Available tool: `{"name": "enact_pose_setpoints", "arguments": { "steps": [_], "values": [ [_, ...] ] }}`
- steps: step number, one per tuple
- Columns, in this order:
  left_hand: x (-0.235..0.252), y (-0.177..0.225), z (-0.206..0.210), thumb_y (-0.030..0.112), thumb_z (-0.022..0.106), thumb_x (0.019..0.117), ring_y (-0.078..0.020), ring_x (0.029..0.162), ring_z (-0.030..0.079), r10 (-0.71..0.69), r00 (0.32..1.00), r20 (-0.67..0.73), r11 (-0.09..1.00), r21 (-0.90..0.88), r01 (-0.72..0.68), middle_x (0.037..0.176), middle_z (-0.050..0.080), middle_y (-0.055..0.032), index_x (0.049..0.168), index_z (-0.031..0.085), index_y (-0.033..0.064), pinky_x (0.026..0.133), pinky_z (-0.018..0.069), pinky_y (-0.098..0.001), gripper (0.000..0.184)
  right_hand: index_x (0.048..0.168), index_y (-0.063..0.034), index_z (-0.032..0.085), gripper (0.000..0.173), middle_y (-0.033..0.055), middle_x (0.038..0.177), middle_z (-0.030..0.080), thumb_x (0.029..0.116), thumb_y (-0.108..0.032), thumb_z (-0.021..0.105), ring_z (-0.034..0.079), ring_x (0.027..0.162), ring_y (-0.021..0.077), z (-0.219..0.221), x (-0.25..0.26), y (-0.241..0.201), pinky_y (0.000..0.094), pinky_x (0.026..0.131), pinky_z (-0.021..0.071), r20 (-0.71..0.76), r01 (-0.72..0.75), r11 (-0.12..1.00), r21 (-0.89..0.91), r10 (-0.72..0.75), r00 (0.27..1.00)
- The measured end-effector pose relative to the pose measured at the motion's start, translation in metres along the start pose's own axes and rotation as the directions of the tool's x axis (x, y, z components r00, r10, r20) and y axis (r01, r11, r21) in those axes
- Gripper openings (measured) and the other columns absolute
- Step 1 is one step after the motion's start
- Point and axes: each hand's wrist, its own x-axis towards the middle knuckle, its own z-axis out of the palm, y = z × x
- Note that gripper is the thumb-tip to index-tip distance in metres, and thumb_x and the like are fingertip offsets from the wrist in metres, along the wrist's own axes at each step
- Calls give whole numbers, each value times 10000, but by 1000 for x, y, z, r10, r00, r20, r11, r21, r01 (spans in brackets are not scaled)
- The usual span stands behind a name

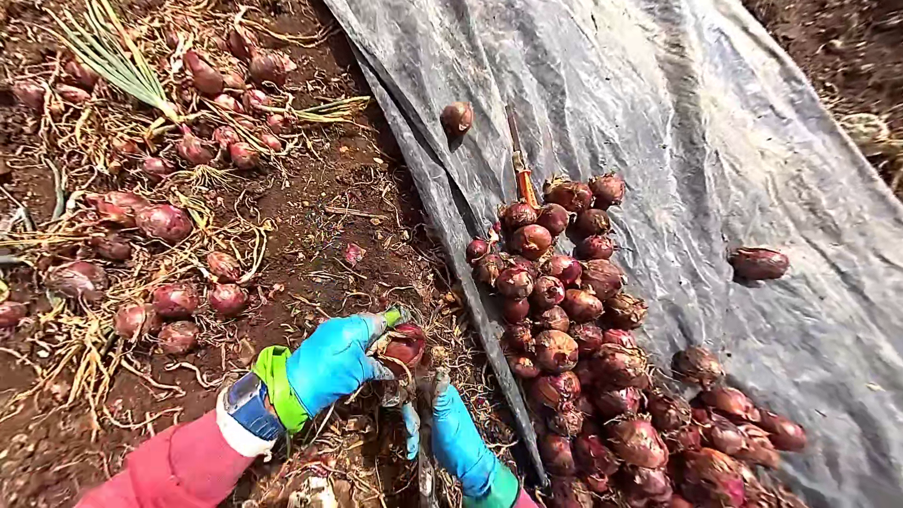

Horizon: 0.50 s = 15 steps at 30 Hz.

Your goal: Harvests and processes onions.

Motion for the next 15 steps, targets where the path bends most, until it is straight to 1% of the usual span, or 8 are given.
{"name": "enact_pose_setpoints", "arguments": {
  "steps": [3, 6, 8, 10, 12, 13, 14, 15],
  "values": [
    [-38, -3, -1, 188, 752, 896, -115, 1035, 708, 139, 989, 51, 980, 139, -144, 1101, 755, 15, 1180, 756, 188, 915, 595, -410, 284, 953, -80, 634, 847, 43, 613, 603, 875, -868, 334, 605, 474, 176, 18, 10, -15, 367, 447, 568, 43, 101, 987, -126, -96, 994],
    [-34, 8, -10, 98, 670, 927, -189, 911, 734, 467, 881, 76, 807, 370, -460, 994, 752, -35, 1005, 760, 141, 746, 619, -449, 126, 957, -93, 646, 873, 53, 625, 601, 875, -881, 282, 595, 481, 177, 18, 5, -28, 364, 450, 558, -18, 158, 973, -171, -163, 986],
    [-23, 38, -15, 95, 631, 978, -229, 962, 748, 550, 831, 80, 723, 453, -522, 1071, 765, -62, 1101, 768, 148, 775, 625, -484, 192, 923, -134, 653, 827, 34, 577, 566, 872, -881, 300, 567, 443, 168, 11, 0, -51, 360, 429, 547, -84, 235, 961, -148, -249, 965],
    [-7, 64, -18, 134, 621, 995, -247, 948, 745, 596, 802, -35, 685, 545, -484, 1047, 762, -60, 1151, 763, 178, 762, 610, -501, 215, 829, -185, 608, 681, -7, 485, 477, 997, -750, 268, 498, 372, 147, 1, 3, -85, 353, 379, 502, -185, 347, 924, -164, -374, 909],
    [23, 46, -15, 306, 632, 1004, -158, 922, 721, 755, 591, -283, 609, 636, -474, 1051, 750, 8, 1180, 751, 237, 748, 604, -427, 223, 898, -226, 605, 592, -36, 503, 464, 1048, -667, 241, 465, 375, 127, -16, 17, -120, 344, 371, 474, -303, 428, 878, -212, -476, 826],
    [28, 40, -18, 363, 639, 990, -131, 946, 712, 765, 524, -375, 623, 637, -454, 1087, 746, 20, 1216, 736, 237, 767, 601, -409, 277, 916, -240, 598, 595, -47, 524, 455, 1037, -693, 231, 450, 392, 121, -25, 27, -135, 342, 383, 460, -390, 417, 880, -227, -475, 789],
    [12, 47, -27, 355, 669, 978, -126, 1009, 713, 673, 605, -424, 718, 569, -401, 1156, 745, 22, 1287, 714, 235, 829, 603, -421, 335, 942, -254, 584, 611, -54, 546, 440, 1010, -743, 223, 437, 414, 118, -35, 34, -146, 341, 402, 449, -465, 386, 898, -211, -440, 769],
    [-12, 59, -39, 247, 696, 937, -157, 1067, 717, 516, 727, -453, 837, 447, -315, 1207, 747, -2, 1332, 703, 220, 893, 592, -469, 397, 944, -270, 566, 624, -62, 551, 418, 977, -792, 225, 421, 426, 114, -43, 37, -154, 334, 417, 432, -521, 359, 917, -174, -395, 757]
  ]
}}
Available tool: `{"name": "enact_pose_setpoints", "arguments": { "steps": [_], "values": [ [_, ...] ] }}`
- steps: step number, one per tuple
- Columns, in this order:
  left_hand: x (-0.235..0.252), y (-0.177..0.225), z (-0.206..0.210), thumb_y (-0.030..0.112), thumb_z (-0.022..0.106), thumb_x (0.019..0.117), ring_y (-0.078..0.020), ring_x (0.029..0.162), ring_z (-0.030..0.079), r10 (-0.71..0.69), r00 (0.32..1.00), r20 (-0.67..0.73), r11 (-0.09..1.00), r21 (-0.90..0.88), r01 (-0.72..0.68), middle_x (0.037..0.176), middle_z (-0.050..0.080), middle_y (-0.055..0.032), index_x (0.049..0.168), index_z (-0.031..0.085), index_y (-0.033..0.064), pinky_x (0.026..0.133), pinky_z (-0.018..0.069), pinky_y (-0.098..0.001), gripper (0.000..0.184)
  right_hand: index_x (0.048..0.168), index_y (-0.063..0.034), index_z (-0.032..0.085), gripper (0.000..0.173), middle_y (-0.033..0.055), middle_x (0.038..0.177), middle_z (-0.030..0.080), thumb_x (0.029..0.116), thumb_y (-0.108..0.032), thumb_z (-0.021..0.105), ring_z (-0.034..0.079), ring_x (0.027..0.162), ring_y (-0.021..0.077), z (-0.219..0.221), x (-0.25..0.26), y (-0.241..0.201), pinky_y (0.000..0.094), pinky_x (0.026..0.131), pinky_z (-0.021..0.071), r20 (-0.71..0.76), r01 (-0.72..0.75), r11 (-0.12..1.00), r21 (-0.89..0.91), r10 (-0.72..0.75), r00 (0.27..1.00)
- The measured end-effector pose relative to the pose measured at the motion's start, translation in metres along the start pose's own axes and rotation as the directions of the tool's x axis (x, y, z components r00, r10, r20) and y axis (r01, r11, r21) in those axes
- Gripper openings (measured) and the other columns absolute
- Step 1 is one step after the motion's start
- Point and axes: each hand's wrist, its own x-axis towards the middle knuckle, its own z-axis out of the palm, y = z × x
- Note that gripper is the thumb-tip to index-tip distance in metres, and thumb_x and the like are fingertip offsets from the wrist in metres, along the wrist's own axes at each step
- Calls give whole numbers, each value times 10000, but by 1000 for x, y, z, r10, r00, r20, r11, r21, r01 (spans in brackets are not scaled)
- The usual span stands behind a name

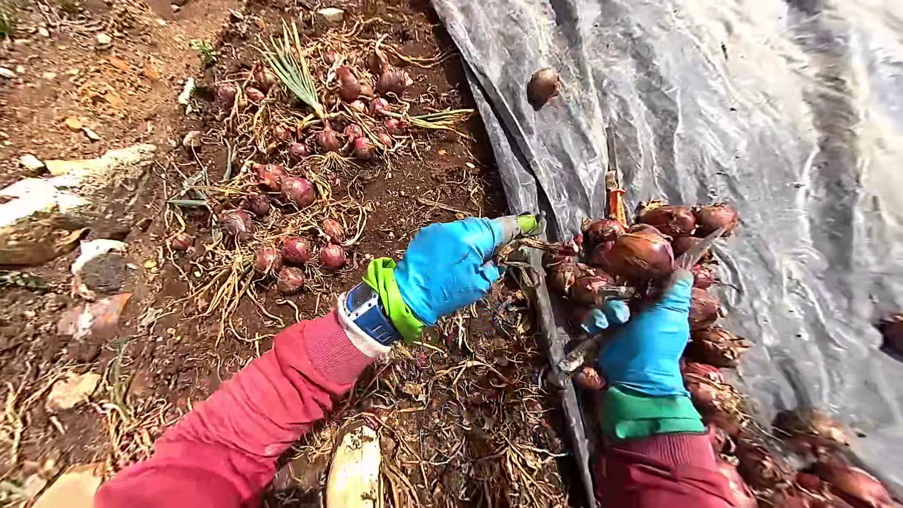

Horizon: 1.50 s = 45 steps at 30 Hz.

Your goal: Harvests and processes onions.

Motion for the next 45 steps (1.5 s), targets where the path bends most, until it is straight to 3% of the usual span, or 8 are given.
{"name": "enact_pose_setpoints", "arguments": {
  "steps": [7, 10, 15, 24, 29, 33, 40, 45],
  "values": [
    [-79, -189, -42, 55, 678, 908, -437, 1123, 677, -687, 677, 262, 623, 692, 364, 1351, 648, -182, 1362, 643, 146, 865, 559, -683, 465, 929, -162, 564, 696, 28, 546, 485, 1026, -716, 154, 499, 420, 196, 0, -58, 41, 408, 401, 491, 97, -139, 990, -38, 142, 985],
    [-104, -232, -36, 1, 700, 885, -487, 1167, 644, -755, 617, 221, 554, 719, 420, 1489, 514, -249, 1606, 370, 146, 871, 570, -672, 806, 984, -51, 583, 776, 97, 578, 558, 1051, -654, 99, 566, 437, 239, 21, -93, 108, 424, 405, 535, 186, -350, 930, -114, 366, 912],
    [-105, -239, -34, 111, 686, 918, -423, 1119, 687, -747, 606, 275, 587, 700, 406, 1355, 644, -171, 1490, 533, 175, 861, 568, -666, 595, 1003, -15, 589, 837, 128, 583, 588, 1041, -648, 42, 595, 445, 260, 52, -143, 173, 423, 428, 560, 366, -530, 813, -242, 583, 726],
    [-100, -176, -59, 46, 777, 844, -231, 1197, 671, -672, 695, 254, 738, 163, 654, 1286, 711, -49, 1371, 658, 255, 1029, 534, -556, 579, 950, -6, 598, 812, 139, 642, 616, 1056, -641, 103, 621, 500, 265, 86, -131, 174, 420, 485, 580, 507, -530, 769, -356, 636, 582],
    [-78, -103, -54, -86, 763, 816, -148, 868, 737, -612, 714, 341, 655, -287, 699, 1101, 761, -44, 1293, 691, 147, 750, 637, -366, 536, 957, -1, 602, 780, 115, 650, 623, 1025, -695, 253, 629, 501, 229, 93, -134, 145, 388, 488, 591, 625, -449, 876, -176, 452, 636],
    [-81, -62, -31, 116, 721, 878, -122, 1001, 706, -284, 795, 536, 953, 64, 298, 1086, 749, 36, 1184, 747, 212, 884, 593, -433, 322, 843, -38, 622, 722, 71, 602, 579, 901, -753, 547, 606, 481, 198, 92, -138, 112, 372, 471, 577, 638, -312, 949, 43, 215, 740],
    [-54, -30, -25, 193, 705, 886, -180, 903, 701, -88, 727, 681, 972, 218, -86, 981, 717, 25, 1039, 739, 239, 738, 576, -482, 163, 778, -85, 639, 863, 46, 594, 596, 931, -840, 251, 595, 493, 173, 42, -111, 78, 362, 475, 538, 635, 50, 941, -335, 186, 750],
    [-24, -17, -14, 207, 702, 914, -225, 978, 718, -181, 834, 522, 972, 226, 69, 1056, 748, -25, 1167, 741, 209, 827, 570, -538, 255, 742, -88, 600, 819, 56, 554, 543, 954, -811, 280, 557, 446, 176, 17, -86, 60, 348, 439, 525, 521, -77, 939, -336, 253, 815]
  ]
}}
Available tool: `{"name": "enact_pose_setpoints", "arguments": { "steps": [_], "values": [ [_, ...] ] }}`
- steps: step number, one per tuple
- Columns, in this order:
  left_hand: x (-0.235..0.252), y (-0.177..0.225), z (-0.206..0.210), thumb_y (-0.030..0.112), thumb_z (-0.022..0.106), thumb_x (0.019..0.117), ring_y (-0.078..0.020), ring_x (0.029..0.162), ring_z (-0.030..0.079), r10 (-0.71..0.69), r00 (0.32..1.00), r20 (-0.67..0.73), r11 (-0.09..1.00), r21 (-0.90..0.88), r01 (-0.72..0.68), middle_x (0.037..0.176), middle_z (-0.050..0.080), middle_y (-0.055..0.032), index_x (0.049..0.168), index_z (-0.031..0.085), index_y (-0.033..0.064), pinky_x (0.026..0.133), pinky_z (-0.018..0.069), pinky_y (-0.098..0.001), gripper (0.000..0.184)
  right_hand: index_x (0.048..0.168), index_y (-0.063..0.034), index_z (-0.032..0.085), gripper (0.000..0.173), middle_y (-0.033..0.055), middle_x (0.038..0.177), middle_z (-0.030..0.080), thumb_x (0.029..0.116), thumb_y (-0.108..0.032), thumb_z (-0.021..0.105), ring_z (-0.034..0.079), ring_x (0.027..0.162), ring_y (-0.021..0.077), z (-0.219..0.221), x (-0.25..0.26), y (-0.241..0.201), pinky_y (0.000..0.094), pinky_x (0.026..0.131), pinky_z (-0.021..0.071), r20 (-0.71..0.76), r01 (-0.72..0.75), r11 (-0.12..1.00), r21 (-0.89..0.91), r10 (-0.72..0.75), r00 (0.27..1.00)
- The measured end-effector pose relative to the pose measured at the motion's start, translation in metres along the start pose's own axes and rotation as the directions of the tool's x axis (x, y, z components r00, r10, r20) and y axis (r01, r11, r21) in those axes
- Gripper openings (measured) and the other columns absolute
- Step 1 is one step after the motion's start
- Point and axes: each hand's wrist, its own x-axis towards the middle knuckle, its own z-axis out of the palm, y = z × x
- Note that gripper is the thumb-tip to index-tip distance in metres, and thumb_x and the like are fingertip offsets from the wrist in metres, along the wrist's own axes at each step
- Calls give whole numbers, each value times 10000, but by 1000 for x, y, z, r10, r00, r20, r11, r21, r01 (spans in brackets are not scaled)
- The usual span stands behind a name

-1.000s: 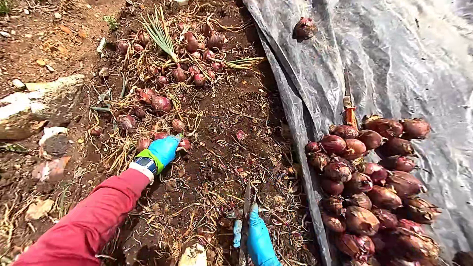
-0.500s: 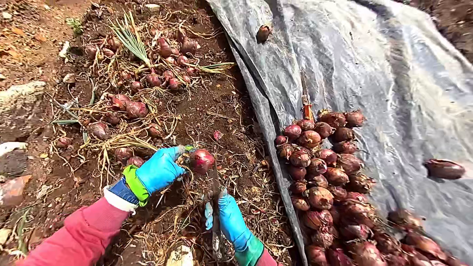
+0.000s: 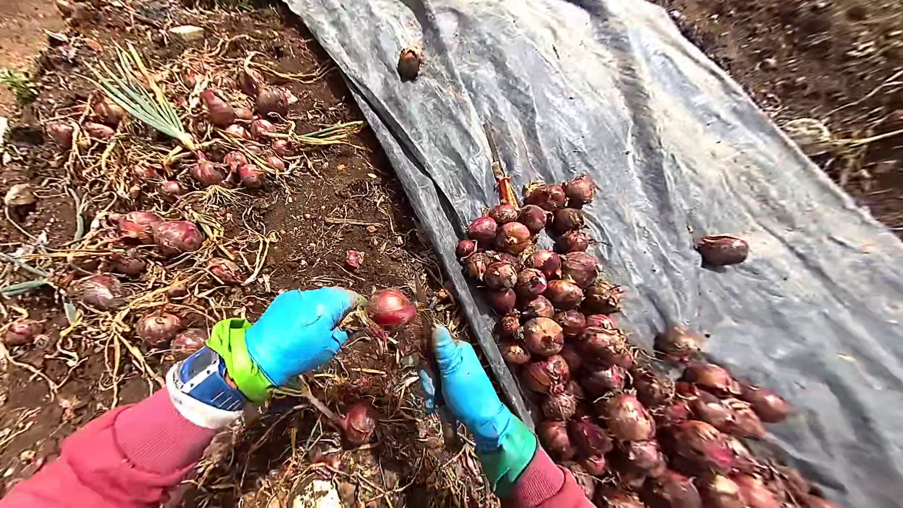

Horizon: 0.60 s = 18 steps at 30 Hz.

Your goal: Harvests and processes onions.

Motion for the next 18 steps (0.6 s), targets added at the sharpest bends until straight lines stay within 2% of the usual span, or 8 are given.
{"name": "enact_pose_setpoints", "arguments": {
  "steps": [2, 6, 8, 10, 12, 14, 16, 18],
  "values": [
    [11, 15, 3, 299, 768, 896, -195, 876, 717, -13, 1000, -25, 998, -67, 11, 924, 748, -6, 1030, 760, 200, 774, 578, -510, 167, 767, -73, 601, 843, 64, 578, 559, 955, -813, 244, 570, 472, 178, -8, 4, 9, 347, 464, 531, 33, -74, 996, -56, 76, 997],
    [37, 68, 11, 295, 661, 952, -217, 851, 694, 146, 915, 375, 977, 88, -192, 889, 706, -2, 938, 722, 198, 692, 558, -501, 116, 778, -102, 621, 770, 22, 621, 598, 994, -748, 262, 592, 519, 134, -22, 3, 3, 330, 514, 533, 183, -58, 959, -278, 112, 977],
    [52, 67, 7, 228, 659, 950, -250, 867, 713, 194, 944, 268, 976, 41, -212, 925, 733, -24, 1001, 744, 203, 690, 558, -537, 103, 763, -117, 612, 825, 34, 566, 573, 936, -834, 244, 561, 456, 147, -31, 0, -6, 324, 444, 514, 13, 28, 981, -194, -26, 1000],
    [61, 51, 2, 227, 651, 953, -269, 884, 722, 92, 990, 103, 994, 54, -98, 949, 747, -34, 1015, 749, 215, 701, 549, -572, 116, 819, -129, 580, 800, 33, 531, 514, 955, -806, 177, 525, 414, 169, -41, -2, -12, 360, 407, 506, -191, 159, 987, -36, -163, 968],
    [48, 30, 10, 289, 683, 935, -251, 878, 713, -82, 997, 14, 996, 40, 81, 924, 740, -17, 970, 739, 229, 719, 544, -576, 89, 874, -160, 573, 734, 19, 533, 499, 1011, -730, 131, 516, 414, 181, -52, -8, -16, 397, 414, 512, -378, 231, 967, 110, -174, 909],
    [7, 21, 44, 432, 712, 920, -208, 861, 712, -212, 972, 98, 976, 77, 205, 912, 736, 17, 965, 740, 254, 720, 565, -535, 186, 881, -161, 580, 747, 37, 539, 513, 1002, -744, 129, 530, 416, 207, -57, -19, -3, 421, 411, 520, -443, 178, 973, 148, -96, 891],
    [-37, 19, 107, 544, 710, 886, -243, 962, 717, -331, 866, 375, 942, 184, 281, 1087, 730, -10, 1174, 709, 238, 802, 592, -542, 420, 887, -127, 607, 809, 69, 553, 545, 978, -777, 132, 558, 430, 222, -48, -37, 29, 421, 420, 537, -408, 55, 982, 181, 24, 913],
    [-77, 14, 181, 491, 700, 916, -395, 1114, 687, -394, 682, 616, 918, 226, 325, 1289, 670, -150, 1378, 584, 117, 897, 558, -647, 606, 904, -79, 606, 845, 84, 578, 573, 992, -746, 94, 592, 456, 229, -30, -59, 62, 414, 447, 565, -330, -64, 964, 259, 151, 932]
  ]
}}
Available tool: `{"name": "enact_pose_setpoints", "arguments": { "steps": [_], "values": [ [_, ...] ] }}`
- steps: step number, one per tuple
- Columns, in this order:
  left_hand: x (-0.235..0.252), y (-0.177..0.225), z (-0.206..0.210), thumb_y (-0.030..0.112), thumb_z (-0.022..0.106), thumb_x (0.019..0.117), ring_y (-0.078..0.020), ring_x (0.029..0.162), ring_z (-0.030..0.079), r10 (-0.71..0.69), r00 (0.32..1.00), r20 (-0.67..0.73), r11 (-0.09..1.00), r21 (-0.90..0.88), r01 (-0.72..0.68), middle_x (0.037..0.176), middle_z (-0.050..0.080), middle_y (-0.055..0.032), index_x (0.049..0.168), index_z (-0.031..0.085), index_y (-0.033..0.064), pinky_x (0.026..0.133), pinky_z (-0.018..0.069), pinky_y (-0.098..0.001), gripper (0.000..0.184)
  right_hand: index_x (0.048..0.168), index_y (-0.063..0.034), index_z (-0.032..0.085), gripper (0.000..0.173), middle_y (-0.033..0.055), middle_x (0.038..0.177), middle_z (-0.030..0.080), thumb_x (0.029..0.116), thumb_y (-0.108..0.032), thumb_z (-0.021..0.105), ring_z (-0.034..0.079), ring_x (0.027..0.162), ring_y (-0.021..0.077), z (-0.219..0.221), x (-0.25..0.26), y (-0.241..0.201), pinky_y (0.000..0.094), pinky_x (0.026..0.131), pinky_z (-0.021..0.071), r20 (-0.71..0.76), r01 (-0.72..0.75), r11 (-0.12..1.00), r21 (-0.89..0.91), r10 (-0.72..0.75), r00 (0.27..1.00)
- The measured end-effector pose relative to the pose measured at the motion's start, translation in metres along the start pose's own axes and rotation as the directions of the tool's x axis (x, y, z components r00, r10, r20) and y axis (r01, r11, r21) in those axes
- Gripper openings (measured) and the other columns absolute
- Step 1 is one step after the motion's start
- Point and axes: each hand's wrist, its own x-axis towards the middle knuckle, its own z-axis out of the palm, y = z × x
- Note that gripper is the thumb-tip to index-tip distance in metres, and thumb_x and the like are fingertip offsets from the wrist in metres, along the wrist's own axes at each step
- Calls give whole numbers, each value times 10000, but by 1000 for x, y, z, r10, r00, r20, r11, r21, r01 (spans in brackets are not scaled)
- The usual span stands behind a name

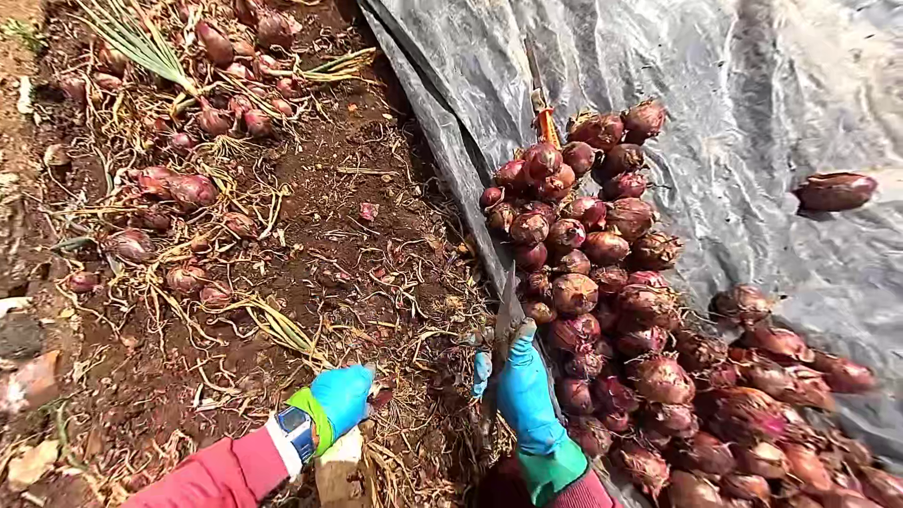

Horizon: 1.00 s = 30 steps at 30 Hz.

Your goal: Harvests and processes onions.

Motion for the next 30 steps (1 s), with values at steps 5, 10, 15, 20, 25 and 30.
{"name": "enact_pose_setpoints", "arguments": {
  "steps": [5, 10, 15, 20, 25, 30],
  "values": [
    [0, -38, 28, 610, 755, 846, -359, 1180, 661, -8, 999, 38, 972, -233, 17, 1251, 695, -157, 1390, 592, 121, 1010, 514, -613, 750, 962, -10, 598, 865, 119, 581, 582, 1032, -661, 33, 596, 451, 264, 22, -48, 61, 443, 429, 564, -13, -214, 963, 163, 219, 976],
    [-40, -37, -55, 681, 728, 841, -189, 961, 716, 165, 917, -363, 885, -355, -300, 977, 742, -43, 1158, 715, 142, 888, 583, -474, 625, 933, -55, 582, 764, 65, 601, 584, 1020, -709, 197, 589, 463, 201, 42, -50, 76, 371, 443, 556, 374, -256, 966, 21, 230, 898],
    [-51, -13, -92, 746, 528, 933, -58, 623, 604, 500, 812, -300, 671, -459, -582, 688, 618, 50, 873, 698, 173, 582, 519, -294, 601, 900, -124, 652, 753, -32, 667, 627, 958, -784, 295, 629, 571, 83, 59, -27, 11, 295, 541, 580, 425, 258, 959, -121, -184, 886],
    [-40, -30, -151, 719, 757, 782, -159, 784, 690, 146, 932, -330, 979, -87, -185, 816, 706, 35, 961, 714, 238, 716, 566, -468, 514, 780, -99, 647, 784, 35, 549, 537, 959, -794, 332, 531, 446, 164, 53, 9, -14, 367, 446, 486, 421, 101, 941, -324, 48, 906],
    [-46, -7, -153, 481, 814, 822, -175, 797, 705, 73, 874, -480, 943, -251, -217, 823, 725, 13, 991, 743, 227, 722, 582, -494, 313, 825, -94, 645, 850, 40, 592, 562, 945, -827, 232, 566, 490, 179, 42, 18, -3, 383, 491, 520, 405, 18, 881, -473, 199, 893],
    [-40, 57, -178, 293, 554, 1021, -306, 1017, 714, 376, 869, -320, 921, 31, -387, 1083, 747, -71, 1164, 729, 196, 813, 554, -603, 246, 855, -103, 625, 704, 18, 555, 546, 1037, -680, 267, 543, 436, 140, 4, -4, -27, 324, 422, 511, 213, 163, 960, -227, -114, 970]
  ]
}}
